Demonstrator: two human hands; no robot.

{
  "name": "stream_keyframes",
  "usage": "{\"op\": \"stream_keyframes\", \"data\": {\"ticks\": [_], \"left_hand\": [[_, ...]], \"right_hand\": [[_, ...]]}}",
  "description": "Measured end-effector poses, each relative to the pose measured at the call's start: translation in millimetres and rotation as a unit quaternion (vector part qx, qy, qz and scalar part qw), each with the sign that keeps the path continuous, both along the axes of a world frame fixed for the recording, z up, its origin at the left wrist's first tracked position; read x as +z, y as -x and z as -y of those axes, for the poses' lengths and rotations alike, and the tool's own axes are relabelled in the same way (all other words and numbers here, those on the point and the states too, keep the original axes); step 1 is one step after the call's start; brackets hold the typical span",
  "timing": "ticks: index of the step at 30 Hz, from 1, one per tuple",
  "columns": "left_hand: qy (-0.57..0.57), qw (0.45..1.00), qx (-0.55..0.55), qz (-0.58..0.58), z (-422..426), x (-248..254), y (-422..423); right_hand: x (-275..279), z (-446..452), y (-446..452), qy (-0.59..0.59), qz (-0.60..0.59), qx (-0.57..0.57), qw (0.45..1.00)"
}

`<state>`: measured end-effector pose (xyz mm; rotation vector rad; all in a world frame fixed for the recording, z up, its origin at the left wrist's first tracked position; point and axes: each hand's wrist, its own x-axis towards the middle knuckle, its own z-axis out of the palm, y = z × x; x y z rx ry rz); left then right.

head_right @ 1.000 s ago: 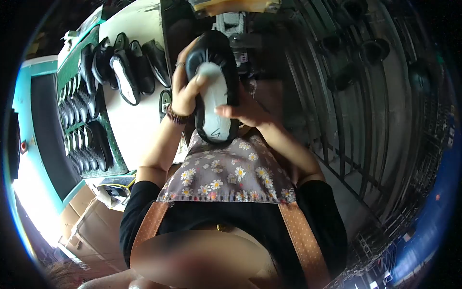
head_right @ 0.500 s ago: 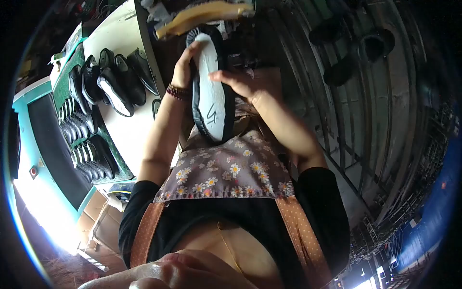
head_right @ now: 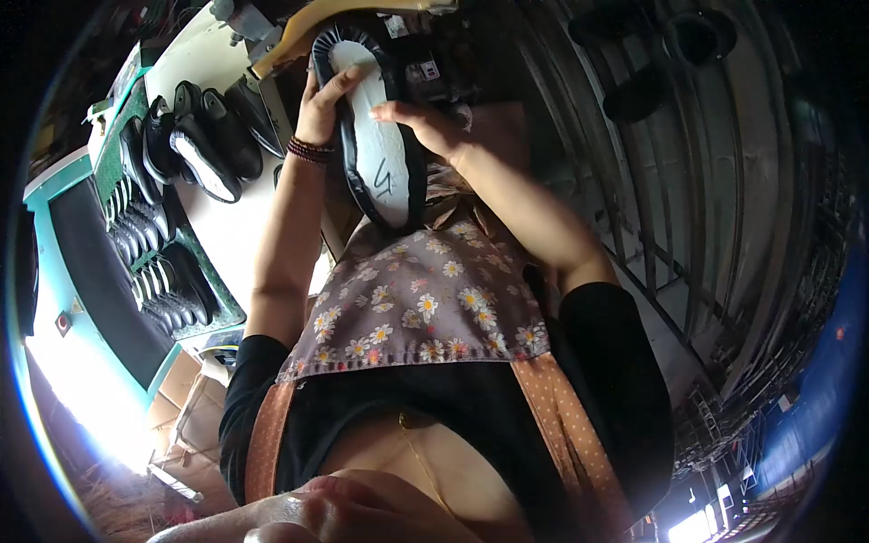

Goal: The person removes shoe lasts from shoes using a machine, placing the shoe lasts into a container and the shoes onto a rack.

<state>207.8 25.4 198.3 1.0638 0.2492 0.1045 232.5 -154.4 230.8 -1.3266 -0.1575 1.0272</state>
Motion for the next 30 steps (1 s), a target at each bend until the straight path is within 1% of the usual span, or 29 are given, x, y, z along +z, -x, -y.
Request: {"op": "stream_keyframes", "data": {"ticks": [2, 3, 5, 6, 7, 8, 9, 10, 11, 12, 13, 14, 15, 16, 17, 18, 19, 20, 21, 22, 23, 24, 26, 27, 28, 29, 30], "left_hand": [[0.018, 0.999, 0.019, 0.027, 3.0, 8.9, -4.4], [0.013, 1.0, 0.013, 0.013, 2.1, 5.9, -2.4], [0.007, 1.0, -0.001, -0.012, -0.5, -3.8, 2.1], [-0.047, 0.999, 0.0, 0.017, 4.4, -3.2, 7.7], [-0.048, 0.999, 0.018, 0.012, 13.2, -4.1, 15.2], [-0.049, 0.998, 0.036, 0.004, 22.5, -3.8, 23.4], [-0.037, 0.999, 0.028, -0.004, 28.2, -4.5, 30.3], [0.019, 0.999, 0.027, 0.018, 34.0, -12.0, 36.1], [0.039, 0.999, 0.035, -0.003, 40.9, -14.3, 43.5], [0.059, 0.997, 0.044, -0.024, 50.9, -6.7, 51.6], [0.496, 0.868, -0.01, 0.036, 69.9, -10.5, 66.9], [0.495, 0.866, -0.069, -0.003, 77.4, -10.4, 76.0], [0.279, 0.948, -0.149, -0.035, 86.6, -40.6, 92.9], [0.313, 0.918, -0.214, -0.114, 98.0, -54.3, 102.1], [0.344, 0.877, -0.274, -0.194, 109.5, -67.9, 111.7], [0.39, 0.843, -0.296, -0.222, 114.6, -61.1, 116.7], [0.449, 0.81, -0.298, -0.23, 117.2, -43.5, 118.1], [0.501, 0.782, -0.282, -0.241, 118.1, -24.2, 117.0], [0.526, 0.772, -0.252, -0.253, 120.0, -12.4, 113.0], [0.541, 0.768, -0.202, -0.276, 126.3, -12.1, 111.0], [0.498, 0.798, -0.231, -0.248, 134.6, -12.6, 108.1], [0.43, 0.841, -0.219, -0.245, 148.0, -37.3, 113.7], [0.413, 0.855, -0.245, -0.194, 148.2, -24.6, 99.9], [0.322, 0.894, -0.288, -0.12, 151.0, -36.2, 95.6], [0.229, 0.916, -0.326, -0.045, 147.6, -61.6, 95.1], [0.376, 0.881, -0.277, -0.073, 141.6, -85.3, 92.4], [0.513, 0.824, -0.22, -0.097, 135.6, -108.6, 89.8]], "right_hand": [[2.7, -0.3, -5.8, 0.008, 0.026, 0.013, 1.0], [12.8, 1.3, -8.2, 0.026, 0.029, 0.028, 0.999], [-10.0, 10.1, -1.1, -0.005, -0.01, 0.014, 1.0], [-11.7, 12.3, 0.8, -0.019, -0.03, 0.006, 0.999], [-5.2, 20.5, 6.8, 0.007, -0.034, -0.016, 0.999], [-7.6, 26.9, 9.6, 0.017, -0.012, -0.011, 1.0], [-9.6, 33.0, 12.6, 0.028, 0.01, -0.007, 1.0], [-8.3, 38.2, 12.2, 0.039, 0.037, -0.002, 0.999], [-3.5, 47.0, 13.2, 0.055, 0.062, 0.027, 0.996], [15.9, 54.1, 8.8, 0.074, 0.086, 0.058, 0.992], [37.8, 66.6, 3.0, 0.1, 0.111, 0.089, 0.985], [34.9, 82.4, 1.7, 0.151, 0.14, 0.125, 0.971], [32.1, 98.0, -0.1, 0.199, 0.169, 0.163, 0.951], [15.7, 112.9, 1.5, 0.141, 0.329, 0.194, 0.913], [5.1, 126.1, 18.4, 0.187, 0.362, 0.188, 0.894], [5.4, 135.5, 40.4, 0.234, 0.39, 0.18, 0.872], [21.2, 131.7, 54.0, 0.292, 0.449, 0.21, 0.818], [34.1, 126.2, 65.6, 0.261, 0.433, 0.157, 0.848], [35.8, 124.4, 74.7, 0.265, 0.471, 0.15, 0.828], [36.9, 123.1, 83.6, 0.278, 0.469, 0.152, 0.824], [38.2, 121.7, 92.6, 0.29, 0.467, 0.154, 0.821], [23.2, 124.4, 106.2, 0.31, 0.423, 0.103, 0.845], [39.1, 121.1, 105.0, 0.435, 0.314, 0.141, 0.832], [42.7, 129.0, 102.6, 0.458, 0.317, 0.123, 0.821], [48.6, 136.2, 100.5, 0.482, 0.318, 0.106, 0.81], [52.7, 146.2, 100.2, 0.503, 0.315, 0.088, 0.8], [51.6, 161.8, 96.6, 0.533, 0.331, 0.075, 0.775]]}}
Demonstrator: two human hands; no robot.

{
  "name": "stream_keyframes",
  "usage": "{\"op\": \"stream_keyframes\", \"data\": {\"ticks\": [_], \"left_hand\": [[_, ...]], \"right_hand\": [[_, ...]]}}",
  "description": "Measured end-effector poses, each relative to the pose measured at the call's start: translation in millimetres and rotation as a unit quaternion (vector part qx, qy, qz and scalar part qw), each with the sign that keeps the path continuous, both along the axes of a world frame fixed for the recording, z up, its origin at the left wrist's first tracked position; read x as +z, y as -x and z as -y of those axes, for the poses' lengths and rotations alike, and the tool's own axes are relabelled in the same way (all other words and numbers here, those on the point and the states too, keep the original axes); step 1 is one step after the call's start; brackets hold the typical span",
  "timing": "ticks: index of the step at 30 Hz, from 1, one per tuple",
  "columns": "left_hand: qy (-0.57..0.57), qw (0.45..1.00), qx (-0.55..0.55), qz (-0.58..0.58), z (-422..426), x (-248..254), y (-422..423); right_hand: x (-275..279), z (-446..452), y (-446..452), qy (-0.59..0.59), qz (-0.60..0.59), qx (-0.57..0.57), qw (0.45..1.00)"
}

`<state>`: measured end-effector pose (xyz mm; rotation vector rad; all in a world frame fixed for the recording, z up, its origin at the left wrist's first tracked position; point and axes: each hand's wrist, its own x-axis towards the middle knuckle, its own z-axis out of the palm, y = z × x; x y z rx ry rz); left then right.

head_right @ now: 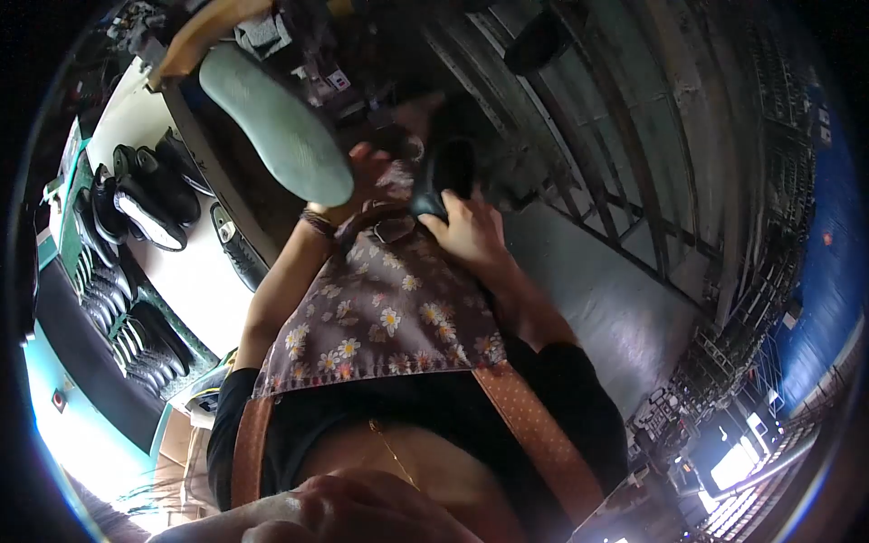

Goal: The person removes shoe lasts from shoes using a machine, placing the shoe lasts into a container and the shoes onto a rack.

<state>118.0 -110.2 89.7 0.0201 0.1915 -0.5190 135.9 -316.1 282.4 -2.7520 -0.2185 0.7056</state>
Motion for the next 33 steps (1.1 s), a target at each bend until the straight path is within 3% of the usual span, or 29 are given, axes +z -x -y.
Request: {"op": "stream_keyframes", "data": {"ticks": [1, 2, 3, 4, 5, 7, 10, 12, 13, 15, 18, 19, 20, 21, 24, 26, 29, 33], "left_hand": [[-0.036, 0.997, 0.049, -0.049, -40.7, 7.9, 4.3], [-0.078, 0.988, 0.096, -0.096, -81.2, 15.4, 8.2], [-0.054, 0.994, 0.093, -0.006, -100.5, 25.2, -3.3], [-0.124, 0.974, 0.184, 0.049, -122.0, 14.8, -4.3], [-0.22, 0.95, 0.212, -0.063, -142.8, 35.8, -1.3], [-0.301, 0.927, 0.203, -0.093, -175.4, 40.5, -7.8], [-0.459, 0.854, 0.184, -0.164, -178.0, 56.8, -17.8], [-0.417, 0.88, 0.171, -0.153, -175.5, 56.0, -20.3], [-0.381, 0.898, 0.153, -0.16, -166.9, 70.3, -23.0], [-0.383, 0.888, 0.194, -0.163, -143.4, 89.1, -27.2], [-0.38, 0.874, 0.269, -0.138, -108.3, 96.8, -21.3], [-0.33, 0.885, 0.308, -0.114, -95.7, 98.9, -10.8], [-0.293, 0.887, 0.344, -0.091, -85.6, 96.9, 2.1], [-0.273, 0.875, 0.388, -0.095, -77.1, 86.9, 20.4], [-0.205, 0.831, 0.491, -0.165, -45.8, 69.1, 78.4], [-0.197, 0.794, 0.539, -0.203, -31.7, 64.1, 113.3], [-0.072, 0.731, 0.616, -0.284, -14.2, 19.7, 190.2], [-0.025, 0.623, 0.705, -0.337, 35.9, 20.9, 222.6]], "right_hand": [[-2.6, 17.5, -6.0, 0.033, 0.014, -0.022, 0.999], [-24.7, -22.1, 22.8, 0.075, 0.024, -0.047, 0.996], [-26.5, -11.9, 16.8, 0.085, 0.029, -0.079, 0.993], [-37.1, 5.5, 10.1, 0.101, 0.047, -0.09, 0.99], [-50.2, 24.4, 1.1, 0.131, 0.074, -0.104, 0.983], [-77.0, 55.3, -21.0, 0.236, 0.079, -0.153, 0.956], [-130.7, 112.1, -65.8, 0.276, 0.107, -0.184, 0.937], [-162.0, 143.2, -93.9, 0.294, 0.061, -0.197, 0.933], [-206.9, 181.0, -98.8, 0.301, 0.087, -0.176, 0.933], [-265.6, 248.3, -112.3, 0.308, 0.012, -0.092, 0.947], [-226.9, 224.3, -123.3, 0.198, 0.013, -0.161, 0.967], [-259.6, 260.8, -126.6, 0.185, 0.093, -0.07, 0.976], [-251.9, 251.7, -128.0, 0.214, 0.043, -0.045, 0.975], [-243.6, 247.4, -132.9, 0.25, -0.002, -0.023, 0.968], [-300.4, 300.6, -145.3, 0.195, 0.088, -0.09, 0.973], [-304.6, 286.8, -158.3, 0.198, 0.088, -0.112, 0.97], [-279.0, 241.2, -179.7, 0.242, 0.06, -0.105, 0.963], [-251.0, 223.9, -226.3, 0.262, 0.045, -0.088, 0.96]]}}
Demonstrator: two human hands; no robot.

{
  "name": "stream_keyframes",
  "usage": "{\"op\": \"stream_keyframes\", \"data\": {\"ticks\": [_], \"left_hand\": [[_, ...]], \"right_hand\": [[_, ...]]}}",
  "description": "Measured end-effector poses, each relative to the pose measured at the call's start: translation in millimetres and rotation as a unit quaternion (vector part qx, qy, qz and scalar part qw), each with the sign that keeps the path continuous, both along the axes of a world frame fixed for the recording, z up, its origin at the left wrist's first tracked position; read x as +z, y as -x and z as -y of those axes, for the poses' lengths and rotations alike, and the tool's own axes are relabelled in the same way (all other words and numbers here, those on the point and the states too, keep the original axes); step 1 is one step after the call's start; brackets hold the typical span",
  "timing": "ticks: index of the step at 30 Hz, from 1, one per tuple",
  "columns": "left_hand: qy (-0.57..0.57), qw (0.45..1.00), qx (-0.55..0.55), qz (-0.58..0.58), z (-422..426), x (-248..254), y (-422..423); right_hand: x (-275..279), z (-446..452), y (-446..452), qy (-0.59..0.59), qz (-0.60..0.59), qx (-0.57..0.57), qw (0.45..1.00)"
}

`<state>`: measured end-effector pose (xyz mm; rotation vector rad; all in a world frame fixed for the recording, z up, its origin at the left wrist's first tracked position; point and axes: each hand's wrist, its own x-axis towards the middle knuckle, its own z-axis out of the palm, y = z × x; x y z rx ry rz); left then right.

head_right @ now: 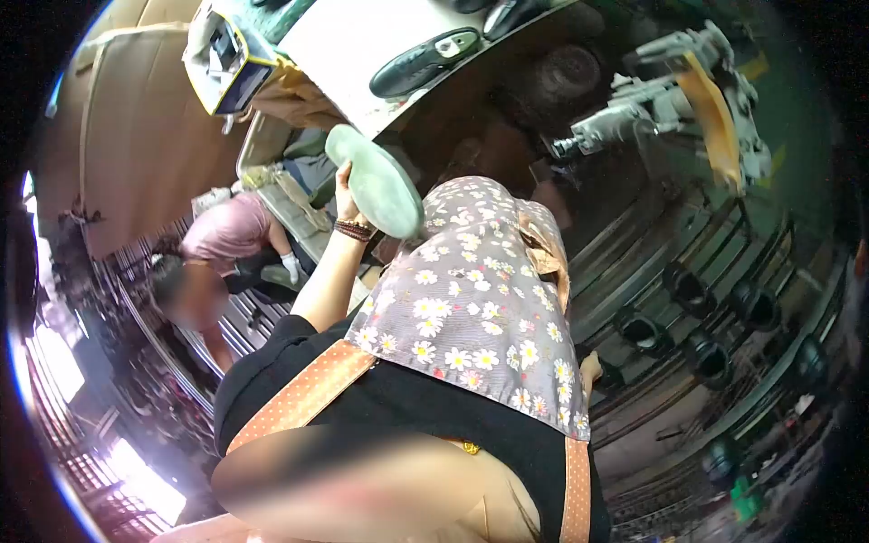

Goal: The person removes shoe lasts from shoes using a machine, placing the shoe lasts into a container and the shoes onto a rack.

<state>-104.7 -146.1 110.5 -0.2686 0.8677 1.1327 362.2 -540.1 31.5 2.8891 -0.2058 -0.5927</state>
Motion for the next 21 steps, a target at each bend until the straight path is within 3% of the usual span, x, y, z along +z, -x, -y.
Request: {"op": "stream_keyframes", "data": {"ticks": [4, 7, 9, 12, 13, 14, 15, 16, 17, 19, 21], "left_hand": [[0.115, 0.981, 0.138, -0.076, 30.6, -47.1, 40.2], [0.23, 0.908, 0.315, -0.155, 45.6, -124.7, 53.7], [0.205, 0.909, 0.288, -0.22, 32.1, -141.2, 64.5], [0.002, 0.893, 0.152, -0.424, -29.9, -100.9, 36.4], [-0.07, 0.869, 0.098, -0.48, -53.4, -93.7, 29.6], [-0.133, 0.81, 0.05, -0.57, -77.8, -91.4, 19.9], [-0.208, 0.721, -0.035, -0.661, -98.2, -110.7, 22.6], [-0.215, 0.703, -0.145, -0.663, -115.9, -73.5, -0.6], [-0.265, 0.574, -0.203, -0.748, -130.1, -84.0, -9.4], [-0.269, 0.515, -0.308, -0.753, -151.5, -68.9, -47.2], [-0.366, 0.455, -0.341, -0.737, -176.8, -104.5, -65.6]], "right_hand": [[14.8, -33.1, -23.5, 0.008, -0.005, 0.016, 1.0], [8.4, -49.8, -45.1, -0.006, -0.008, 0.018, 1.0], [15.7, -70.7, -47.0, -0.018, -0.014, 0.017, 1.0], [16.6, -92.2, -46.7, -0.076, -0.02, 0.023, 0.997], [-13.3, -80.0, -63.3, -0.111, -0.036, 0.063, 0.991], [-42.8, -62.1, -68.5, -0.206, 0.032, 0.084, 0.974], [-28.5, -83.4, -49.6, -0.25, 0.042, 0.085, 0.963], [-30.0, -93.3, -40.6, -0.283, 0.031, 0.106, 0.953], [-33.3, -96.7, -30.8, -0.315, 0.019, 0.123, 0.941], [-30.1, -105.8, -6.2, -0.317, 0.019, 0.152, 0.936], [-24.9, -108.6, 19.0, -0.323, 0.009, 0.145, 0.935]]}}
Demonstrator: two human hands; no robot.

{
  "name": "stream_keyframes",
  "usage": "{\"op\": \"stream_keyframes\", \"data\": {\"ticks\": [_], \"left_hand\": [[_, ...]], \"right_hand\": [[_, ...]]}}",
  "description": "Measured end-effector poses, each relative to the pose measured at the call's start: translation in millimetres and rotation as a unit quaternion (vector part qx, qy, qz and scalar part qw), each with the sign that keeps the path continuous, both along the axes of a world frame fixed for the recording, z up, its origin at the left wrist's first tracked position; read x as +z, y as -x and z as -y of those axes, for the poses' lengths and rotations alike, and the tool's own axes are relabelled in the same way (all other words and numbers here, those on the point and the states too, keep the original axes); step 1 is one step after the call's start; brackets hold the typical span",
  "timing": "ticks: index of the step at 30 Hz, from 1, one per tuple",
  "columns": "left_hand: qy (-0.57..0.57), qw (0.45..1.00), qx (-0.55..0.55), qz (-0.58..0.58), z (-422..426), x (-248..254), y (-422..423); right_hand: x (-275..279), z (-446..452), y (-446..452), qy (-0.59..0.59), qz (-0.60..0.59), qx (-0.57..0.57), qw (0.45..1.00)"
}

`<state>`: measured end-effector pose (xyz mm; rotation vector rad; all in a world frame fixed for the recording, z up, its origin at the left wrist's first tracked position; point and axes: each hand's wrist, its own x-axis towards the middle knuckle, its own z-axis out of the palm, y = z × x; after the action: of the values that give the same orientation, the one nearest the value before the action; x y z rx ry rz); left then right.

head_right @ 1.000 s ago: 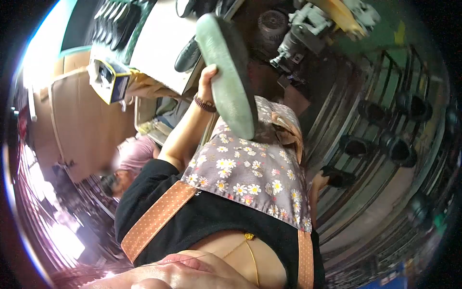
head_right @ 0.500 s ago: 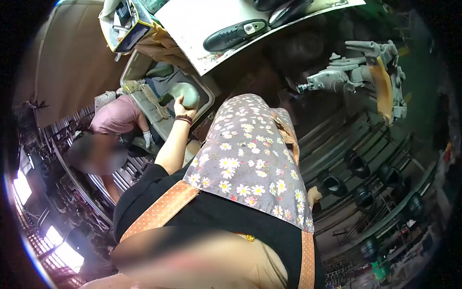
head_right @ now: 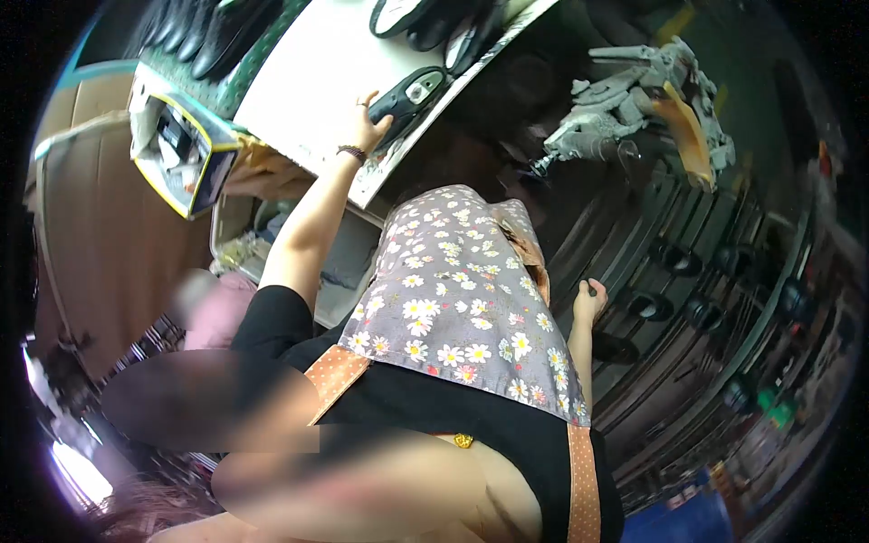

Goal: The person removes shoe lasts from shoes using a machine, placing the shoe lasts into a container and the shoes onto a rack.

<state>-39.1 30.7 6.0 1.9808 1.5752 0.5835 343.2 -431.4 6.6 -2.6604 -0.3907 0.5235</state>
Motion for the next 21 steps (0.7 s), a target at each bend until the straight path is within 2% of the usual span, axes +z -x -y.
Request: {"op": "stream_keyframes", "data": {"ticks": [1, 3, 4, 6, 7, 8, 9, 10, 12, 13, 14, 15, 16, 17, 18, 19, 21], "left_hand": [[0.039, 0.998, -0.026, -0.048, -0.9, 16.5, -17.2], [0.078, 0.987, -0.057, -0.13, -13.3, 3.0, -32.0], [0.092, 0.98, -0.067, -0.165, -19.6, -8.8, -37.0], [0.135, 0.98, -0.057, -0.131, -33.4, -20.7, -41.8], [0.125, 0.986, -0.065, -0.091, -44.9, -64.1, -33.9], [0.144, 0.984, -0.047, 0.096, -59.3, -130.7, -18.7], [0.19, 0.978, -0.029, 0.082, -62.0, -107.7, -21.7], [0.231, 0.97, -0.011, 0.067, -61.6, -63.2, -26.9], [0.257, 0.964, -0.008, 0.066, -54.4, 24.4, -42.9], [0.218, 0.972, -0.037, 0.074, -57.1, 27.5, -45.3], [0.251, 0.959, -0.035, 0.125, -53.4, 33.8, -49.6], [0.237, 0.96, -0.059, 0.139, -44.2, 65.4, -64.0], [0.223, 0.959, -0.084, 0.153, -35.5, 90.3, -77.9], [0.162, 0.957, -0.145, 0.19, -30.8, 98.1, -88.1], [0.142, 0.943, -0.204, 0.222, -17.8, 137.0, -106.3], [0.176, 0.91, -0.24, 0.287, -8.6, 157.3, -120.2], [0.22, 0.839, -0.327, 0.375, 12.6, 199.6, -143.9]], "right_hand": [[2.1, 4.0, 9.2, 0.0, -0.018, -0.016, 1.0], [16.0, 6.6, 37.0, 0.038, -0.015, -0.047, 0.998], [17.3, 16.0, 47.2, 0.004, -0.06, -0.083, 0.995], [27.3, 29.4, 67.8, -0.069, -0.146, -0.153, 0.975], [48.5, 20.8, 78.2, -0.041, -0.16, -0.182, 0.969], [50.5, 22.1, 85.8, -0.047, -0.182, -0.222, 0.957], [47.9, 27.1, 93.1, -0.057, -0.205, -0.26, 0.942], [40.5, 31.6, 98.2, -0.072, -0.227, -0.296, 0.925], [14.8, 51.5, 109.8, -0.11, -0.223, -0.252, 0.935], [15.3, 43.8, 109.9, -0.129, -0.231, -0.238, 0.934], [12.7, 30.6, 105.5, -0.153, -0.238, -0.22, 0.933], [7.3, 19.8, 102.0, -0.174, -0.251, -0.201, 0.931], [22.3, -7.0, 98.3, -0.201, -0.29, -0.205, 0.913], [23.9, -27.0, 95.0, -0.273, -0.276, -0.154, 0.908], [50.1, -61.0, 93.2, -0.346, -0.287, -0.122, 0.885], [91.4, -99.0, 93.4, -0.382, -0.284, -0.09, 0.875], [130.0, -142.3, 88.7, -0.465, -0.311, -0.024, 0.829]]}}
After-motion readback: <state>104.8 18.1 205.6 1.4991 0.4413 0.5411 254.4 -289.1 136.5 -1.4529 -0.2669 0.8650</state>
